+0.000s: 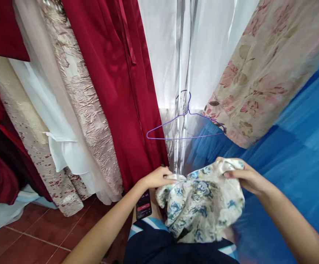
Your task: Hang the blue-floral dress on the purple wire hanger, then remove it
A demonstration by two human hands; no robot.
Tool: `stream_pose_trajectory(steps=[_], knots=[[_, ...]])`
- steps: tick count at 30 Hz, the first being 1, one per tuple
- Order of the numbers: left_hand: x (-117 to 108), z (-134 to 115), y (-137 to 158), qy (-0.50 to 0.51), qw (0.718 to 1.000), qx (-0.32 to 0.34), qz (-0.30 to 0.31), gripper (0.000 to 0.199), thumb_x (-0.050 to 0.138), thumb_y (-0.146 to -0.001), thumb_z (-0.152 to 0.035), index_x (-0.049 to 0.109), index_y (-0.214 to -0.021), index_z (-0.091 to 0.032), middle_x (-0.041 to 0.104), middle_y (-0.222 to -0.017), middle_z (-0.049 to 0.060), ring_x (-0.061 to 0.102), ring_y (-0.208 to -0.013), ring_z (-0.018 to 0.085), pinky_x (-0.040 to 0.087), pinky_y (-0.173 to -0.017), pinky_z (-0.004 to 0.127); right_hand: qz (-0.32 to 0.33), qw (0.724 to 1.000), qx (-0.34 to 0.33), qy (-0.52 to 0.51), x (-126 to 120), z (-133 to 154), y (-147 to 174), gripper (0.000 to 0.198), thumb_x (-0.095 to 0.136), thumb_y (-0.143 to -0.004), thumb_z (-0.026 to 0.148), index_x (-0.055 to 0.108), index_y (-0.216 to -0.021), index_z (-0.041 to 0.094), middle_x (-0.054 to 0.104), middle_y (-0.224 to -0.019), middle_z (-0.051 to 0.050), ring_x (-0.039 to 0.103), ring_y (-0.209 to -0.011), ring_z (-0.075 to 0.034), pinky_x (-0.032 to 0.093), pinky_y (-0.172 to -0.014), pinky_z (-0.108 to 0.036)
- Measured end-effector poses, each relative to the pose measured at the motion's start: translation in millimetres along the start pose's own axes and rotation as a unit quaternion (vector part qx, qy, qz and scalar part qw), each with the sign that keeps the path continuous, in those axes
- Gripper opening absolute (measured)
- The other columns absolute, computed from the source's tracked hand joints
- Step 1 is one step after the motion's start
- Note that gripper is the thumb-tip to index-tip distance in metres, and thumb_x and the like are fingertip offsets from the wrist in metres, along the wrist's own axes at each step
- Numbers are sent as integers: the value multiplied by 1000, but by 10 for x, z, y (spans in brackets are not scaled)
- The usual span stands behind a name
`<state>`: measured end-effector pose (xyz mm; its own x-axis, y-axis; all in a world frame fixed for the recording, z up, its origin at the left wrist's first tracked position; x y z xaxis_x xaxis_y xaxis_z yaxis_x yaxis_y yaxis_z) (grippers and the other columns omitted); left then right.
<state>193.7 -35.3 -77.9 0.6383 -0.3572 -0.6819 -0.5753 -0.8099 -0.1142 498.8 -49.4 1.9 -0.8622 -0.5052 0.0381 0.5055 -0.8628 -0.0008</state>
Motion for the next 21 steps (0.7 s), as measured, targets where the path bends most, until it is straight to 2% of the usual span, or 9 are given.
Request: stream_pose_trajectory(steps=[3, 6, 9, 11, 12, 15, 17, 19, 21], knots=[[-630, 125, 209, -141, 985, -1, -99, 26, 59, -87, -27, 57, -62, -17, 58, -68, 1, 55, -77, 18, 43, -81, 31, -109, 986, -64, 104, -267, 72, -207, 17, 77, -71, 26, 66, -81, 18, 64, -76, 0, 56, -68, -16, 42, -62, -25], [-1202, 94, 335, -234, 956, -17, -174, 18, 50, -89, -22, 67, -82, -19, 69, -87, 5, 59, -89, 23, 45, -89, 37, -151, 952, -153, 219, -286, 160, -512, 15, 73, -74, 27, 60, -71, 20, 63, -80, -1, 56, -72, -17, 41, -65, -27], [-1634, -12, 294, -261, 937, -3, -233, 28, 43, -93, -23, 68, -105, -20, 70, -113, 7, 60, -106, 24, 42, -102, 40, -190, 908, -251, 277, -191, 293, -814, 17, 70, -73, 27, 56, -65, 21, 65, -94, -5, 60, -96, -23, 43, -84, -31], [-1847, -55, 186, -242, 931, 0, -272, 32, 39, -95, -25, 66, -111, -19, 68, -120, 8, 60, -112, 24, 42, -105, 40, -204, 892, -273, 298, -136, 339, -988, 18, 70, -72, 26, 55, -63, 21, 64, -102, -7, 56, -110, -25, 39, -95, -32], [-1931, -63, 117, -225, 929, -10, -294, 33, 39, -95, -26, 65, -112, -19, 68, -121, 8, 60, -112, 24, 43, -104, 39, -202, 892, -268, 302, -113, 336, -1064, 19, 69, -73, 27, 54, -62, 21, 64, -99, -6, 56, -108, -24, 38, -94, -30], [-2034, -111, -122, -163, 923, -57, -344, 31, 40, -95, -29, 64, -113, -19, 69, -119, 9, 63, -108, 25, 47, -97, 38, -183, 905, -235, 303, -35, 251, -1200, 23, 61, -82, 29, 52, -63, 22, 55, -69, 2, 52, -74, -15, 39, -70, -25], [-1953, -247, -305, -139, 932, -36, -334, 29, 43, -95, -29, 63, -114, -20, 69, -121, 8, 63, -108, 24, 48, -95, 36, -170, 909, -226, 306, 56, 183, -1199, 25, 56, -87, 29, 51, -64, 22, 44, -58, 5, 41, -59, -12, 32, -58, -23], [-1815, -436, -451, -148, 936, 12, -319, 25, 48, -93, -28, 62, -113, -22, 69, -120, 5, 64, -106, 23, 48, -93, 34, -153, 907, -233, 315, 171, 144, -1133, 27, 55, -88, 28, 49, -63, 22, 44, -58, 5, 41, -58, -12, 32, -57, -23], [-1708, -588, -514, -174, 925, 39, -335, 24, 53, -91, -25, 60, -113, -23, 69, -116, 4, 64, -104, 22, 48, -91, 33, -137, 901, -252, 326, 257, 147, -1016, 27, 57, -88, 27, 49, -62, 22, 55, -67, 2, 53, -70, -15, 40, -67, -24]])
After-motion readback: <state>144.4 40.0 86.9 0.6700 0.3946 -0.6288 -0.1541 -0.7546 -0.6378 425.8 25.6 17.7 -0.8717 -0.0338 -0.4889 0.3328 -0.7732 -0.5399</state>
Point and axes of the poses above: each hand's wrist, its own y-axis away from the middle knuckle, its own x-axis out of the palm, z = x × y, the point moved 5 cm from there along -y, towards the middle knuckle
